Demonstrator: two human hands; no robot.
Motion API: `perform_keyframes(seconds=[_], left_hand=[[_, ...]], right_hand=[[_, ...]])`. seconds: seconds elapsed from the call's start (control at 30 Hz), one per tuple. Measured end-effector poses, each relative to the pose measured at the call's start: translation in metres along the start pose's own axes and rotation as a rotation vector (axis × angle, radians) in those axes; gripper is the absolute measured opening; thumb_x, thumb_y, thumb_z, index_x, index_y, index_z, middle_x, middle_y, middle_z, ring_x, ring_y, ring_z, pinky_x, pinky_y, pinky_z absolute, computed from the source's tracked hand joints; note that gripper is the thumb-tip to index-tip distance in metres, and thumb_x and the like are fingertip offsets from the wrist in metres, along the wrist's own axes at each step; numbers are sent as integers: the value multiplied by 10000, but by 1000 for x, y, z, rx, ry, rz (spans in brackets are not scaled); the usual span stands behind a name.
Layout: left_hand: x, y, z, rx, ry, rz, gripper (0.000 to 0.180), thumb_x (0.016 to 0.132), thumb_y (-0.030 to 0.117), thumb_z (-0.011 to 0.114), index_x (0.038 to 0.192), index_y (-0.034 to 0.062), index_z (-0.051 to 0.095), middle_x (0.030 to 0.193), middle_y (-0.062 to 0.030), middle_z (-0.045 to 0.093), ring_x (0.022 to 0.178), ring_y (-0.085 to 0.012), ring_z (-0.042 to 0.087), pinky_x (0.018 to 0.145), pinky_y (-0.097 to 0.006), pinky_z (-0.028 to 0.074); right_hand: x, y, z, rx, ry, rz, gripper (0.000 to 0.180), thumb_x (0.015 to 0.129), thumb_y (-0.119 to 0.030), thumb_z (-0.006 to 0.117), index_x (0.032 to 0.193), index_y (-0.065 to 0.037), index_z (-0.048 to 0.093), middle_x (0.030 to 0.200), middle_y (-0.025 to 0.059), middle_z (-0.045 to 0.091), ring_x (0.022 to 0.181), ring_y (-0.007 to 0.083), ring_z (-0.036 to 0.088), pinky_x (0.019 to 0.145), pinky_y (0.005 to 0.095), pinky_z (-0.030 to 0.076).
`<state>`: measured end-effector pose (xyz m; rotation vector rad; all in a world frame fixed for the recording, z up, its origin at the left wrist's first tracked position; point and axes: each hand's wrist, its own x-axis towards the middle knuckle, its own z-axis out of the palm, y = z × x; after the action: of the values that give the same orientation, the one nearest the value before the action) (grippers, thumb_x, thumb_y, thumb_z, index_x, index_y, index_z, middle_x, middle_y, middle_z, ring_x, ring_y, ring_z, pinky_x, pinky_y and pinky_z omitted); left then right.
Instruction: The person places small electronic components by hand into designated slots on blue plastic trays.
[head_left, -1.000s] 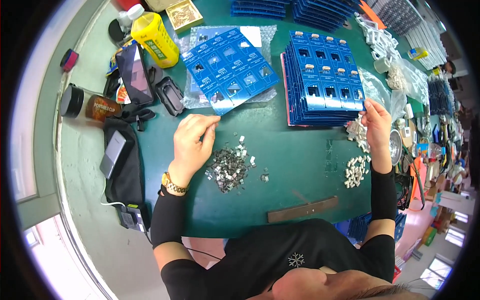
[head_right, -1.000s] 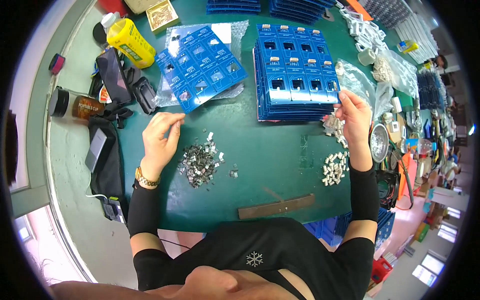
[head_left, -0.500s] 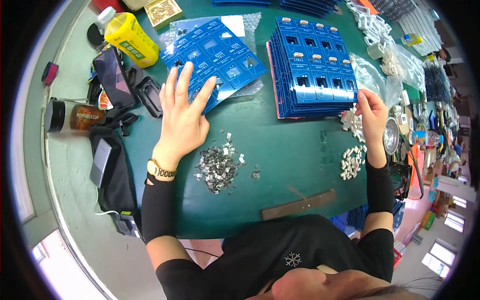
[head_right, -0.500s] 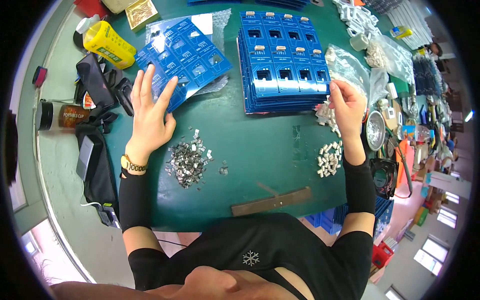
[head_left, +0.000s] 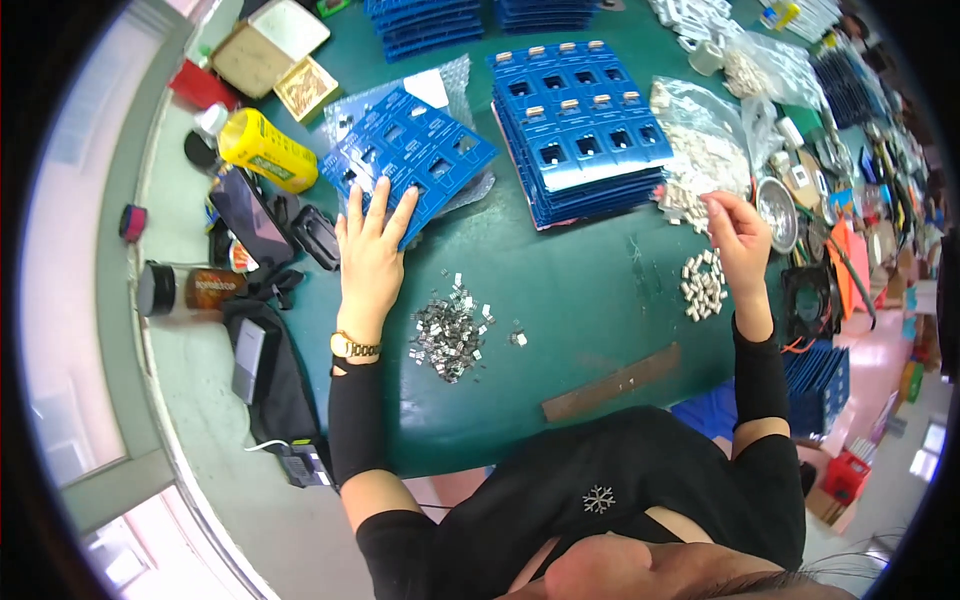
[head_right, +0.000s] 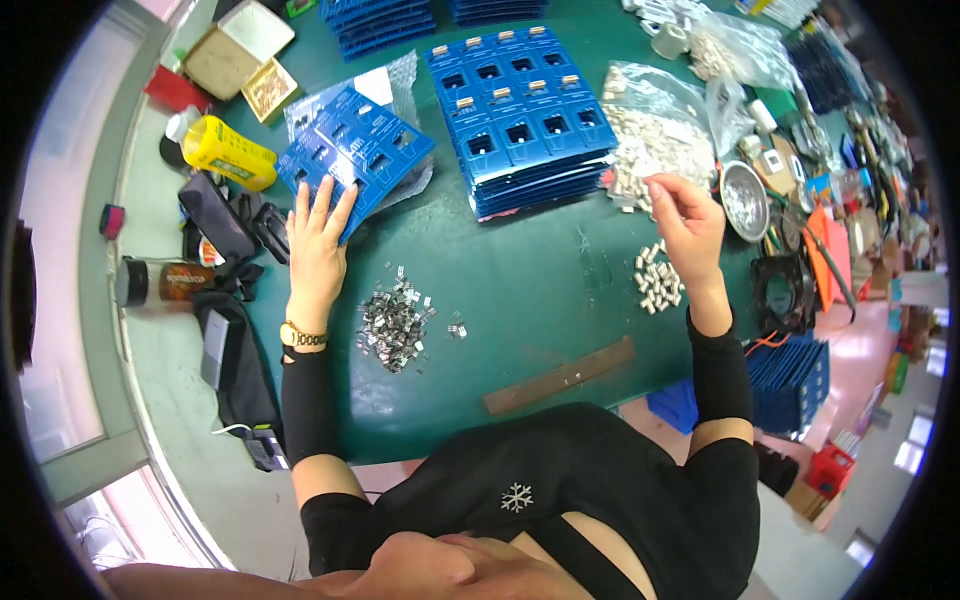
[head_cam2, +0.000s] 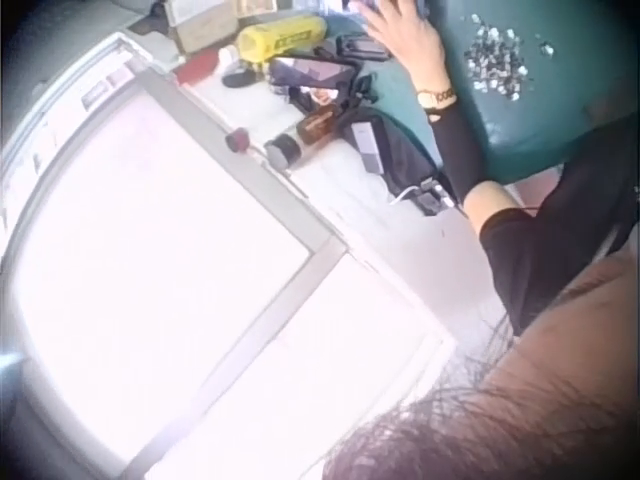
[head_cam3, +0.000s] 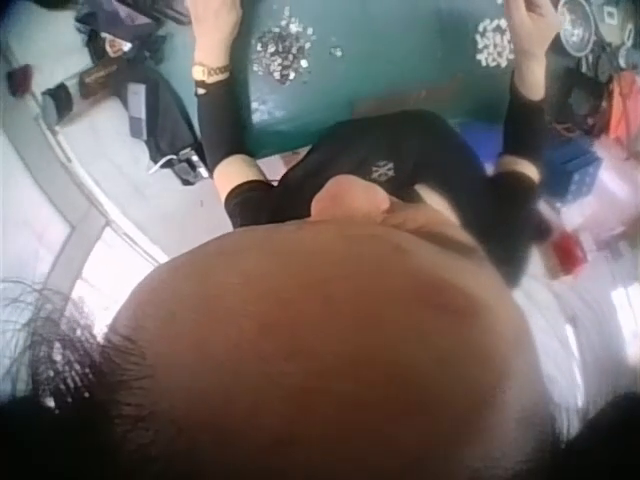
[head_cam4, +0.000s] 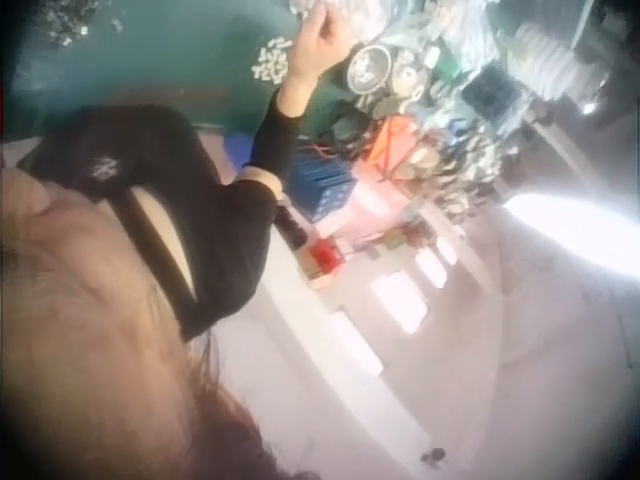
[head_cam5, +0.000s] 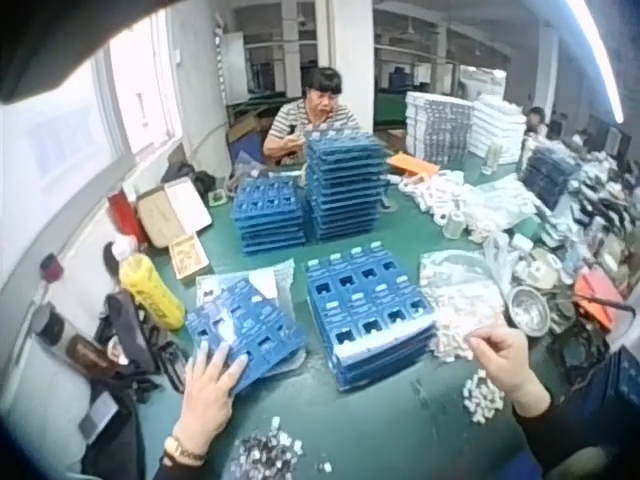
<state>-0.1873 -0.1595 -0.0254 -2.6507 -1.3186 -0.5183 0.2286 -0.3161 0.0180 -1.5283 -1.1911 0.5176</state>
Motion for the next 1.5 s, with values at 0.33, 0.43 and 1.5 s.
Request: perform_keyframes(seconds=[0.33, 0.43, 1.5], left_hand=[[-7, 1, 0, -68, 184, 168, 446, 760, 177, 720, 1170, 40, 615, 1224, -170, 610, 1143, -358, 574, 976, -494, 421], [-7, 8, 4, 174, 167, 180, 446, 788, 249, 691, 1139, -12, 601, 1204, -211, 607, 1115, -364, 581, 945, -476, 442], [-140, 112, -132, -257, 500, 379, 282, 837, -61, 563, 1102, -40, 658, 1160, -224, 646, 1067, -385, 641, 882, -425, 548]], right_hand=[[-88, -33, 10, -218, -125, -261, 97, 843, -20, 663, 935, -22, 694, 721, 77, 633, 575, 141, 560, 531, 254, 438], [-105, -36, 9, -237, -118, -292, 104, 833, -8, 663, 931, -26, 692, 696, 77, 611, 576, 160, 560, 524, 263, 432], [-197, -26, -14, 662, -340, 210, 280, 952, -110, 560, 1209, -1, 590, 930, 106, 654, 632, 126, 622, 552, 195, 476]])
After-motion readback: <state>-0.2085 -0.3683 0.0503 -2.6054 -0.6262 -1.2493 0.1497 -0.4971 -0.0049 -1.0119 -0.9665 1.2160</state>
